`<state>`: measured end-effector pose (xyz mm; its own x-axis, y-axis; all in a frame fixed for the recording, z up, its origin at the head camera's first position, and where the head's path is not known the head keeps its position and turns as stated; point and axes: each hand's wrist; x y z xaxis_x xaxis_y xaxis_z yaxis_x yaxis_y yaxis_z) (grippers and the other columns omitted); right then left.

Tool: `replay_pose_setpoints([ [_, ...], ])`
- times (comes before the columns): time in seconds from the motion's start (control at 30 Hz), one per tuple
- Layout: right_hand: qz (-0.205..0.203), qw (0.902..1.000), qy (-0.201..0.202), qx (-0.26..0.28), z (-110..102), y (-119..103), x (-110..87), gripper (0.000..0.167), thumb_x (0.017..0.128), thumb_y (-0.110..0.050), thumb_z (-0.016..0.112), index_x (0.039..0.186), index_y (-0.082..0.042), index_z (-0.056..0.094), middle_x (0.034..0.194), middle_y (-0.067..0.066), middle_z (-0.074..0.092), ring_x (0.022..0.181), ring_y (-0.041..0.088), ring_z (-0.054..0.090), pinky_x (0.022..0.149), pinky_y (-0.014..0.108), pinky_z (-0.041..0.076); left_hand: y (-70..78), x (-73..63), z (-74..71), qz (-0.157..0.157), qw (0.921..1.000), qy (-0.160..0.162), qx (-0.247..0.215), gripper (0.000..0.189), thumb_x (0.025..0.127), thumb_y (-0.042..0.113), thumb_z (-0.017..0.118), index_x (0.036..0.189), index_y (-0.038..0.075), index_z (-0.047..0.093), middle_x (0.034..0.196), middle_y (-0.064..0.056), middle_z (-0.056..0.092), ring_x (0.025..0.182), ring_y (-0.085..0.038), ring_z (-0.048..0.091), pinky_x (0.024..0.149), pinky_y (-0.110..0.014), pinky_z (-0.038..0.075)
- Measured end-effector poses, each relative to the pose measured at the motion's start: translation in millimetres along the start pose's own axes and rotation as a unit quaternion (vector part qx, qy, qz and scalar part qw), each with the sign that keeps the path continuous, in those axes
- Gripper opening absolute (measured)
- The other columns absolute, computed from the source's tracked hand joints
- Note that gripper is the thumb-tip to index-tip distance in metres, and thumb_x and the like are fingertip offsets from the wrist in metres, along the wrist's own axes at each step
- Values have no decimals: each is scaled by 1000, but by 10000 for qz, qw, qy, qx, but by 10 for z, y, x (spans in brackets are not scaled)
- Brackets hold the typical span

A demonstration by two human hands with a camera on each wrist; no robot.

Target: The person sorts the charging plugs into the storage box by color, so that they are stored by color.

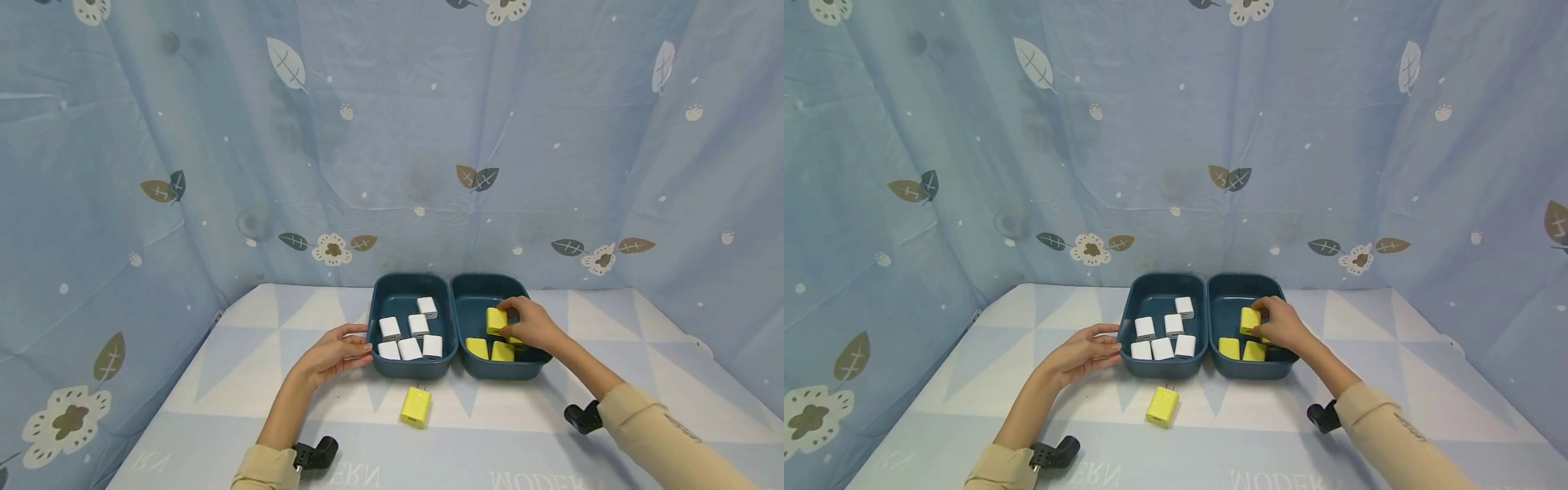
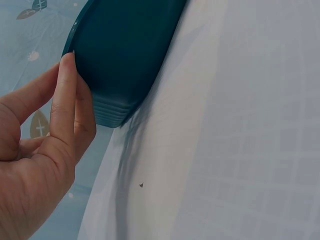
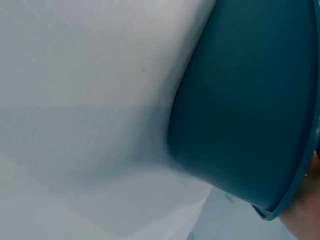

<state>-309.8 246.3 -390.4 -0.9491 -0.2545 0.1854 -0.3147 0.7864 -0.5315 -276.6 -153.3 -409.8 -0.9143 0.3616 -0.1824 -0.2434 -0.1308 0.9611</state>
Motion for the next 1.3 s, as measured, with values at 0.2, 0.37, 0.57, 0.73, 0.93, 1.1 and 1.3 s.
replay_pose_setpoints([
  [0.2, 142, 9997, -137, 146, 18, -4, 7, 46, 81, -7, 80, 119, 10, 61, 113, 23, 57, 104, 40, 58, 90, 52, 54, 6, -8, 1, 5, 10000, -5, -14, 53, 95, -9, 56, 143, -8, 32, 100, -12, 54, 86, -18, 67, 86, -32, 59],
  [0.37, 65, 9996, -118, 240, -13, -19, -24, 44, 84, -7, 77, 120, 10, 60, 115, 25, 57, 105, 41, 58, 89, 52, 54, 15, -9, 1, 4, 10000, -22, -33, 54, 95, -9, 56, 143, -8, 32, 101, -12, 54, 86, -18, 67, 85, -32, 59],
  [0.57, 3, 9995, -102, 311, -41, -12, -66, 42, 87, -7, 74, 122, 11, 58, 119, 27, 58, 105, 40, 59, 90, 52, 54, 14, -4, -3, -1, 10000, -47, -59, 55, 95, -9, 57, 143, -8, 31, 101, -12, 54, 86, -18, 67, 85, -32, 59],
  [0.73, -48, 9992, -28, 389, -60, -25, -126, 42, 89, -9, 72, 124, 9, 57, 121, 28, 58, 106, 40, 59, 91, 53, 53, -2, -3, -3, -1, 10000, -60, -68, 54, 95, -9, 56, 143, -8, 32, 101, -12, 54, 86, -17, 67, 86, -32, 59],
  [0.93, -45, 9988, 107, 474, -72, -95, -213, 45, 91, -13, 72, 127, 7, 56, 123, 26, 59, 107, 37, 60, 93, 54, 52, 4, -11, 4, 0, 10000, -38, -63, 54, 95, -10, 56, 143, -8, 32, 101, -12, 54, 86, -18, 67, 85, -32, 59],
  [1.1, -228, 9962, 305, 781, -53, -217, -333, 47, 92, -17, 73, 130, 4, 55, 120, 22, 61, 107, 35, 61, 88, 49, 56, 4, -10, 6, -19, 10000, -36, -49, 55, 95, -9, 57, 143, -8, 31, 102, -13, 53, 87, -18, 66, 86, -32, 59],
  [1.3, -495, 9919, 304, 1134, 20, -441, -467, 45, 89, -16, 76, 128, -4, 58, 118, 13, 63, 105, 30, 63, 80, 28, 59, 6, -8, 9, -23, 10000, 11, -11, 55, 94, -9, 57, 143, -8, 32, 103, -13, 54, 87, -19, 66, 86, -32, 59],
])
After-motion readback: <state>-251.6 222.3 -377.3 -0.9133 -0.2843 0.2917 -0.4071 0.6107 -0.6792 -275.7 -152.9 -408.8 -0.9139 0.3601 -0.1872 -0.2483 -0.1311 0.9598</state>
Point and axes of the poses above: each hand's wrist, its own x-axis towards the middle knuckle, its own z-axis out of the palm, y = z × x
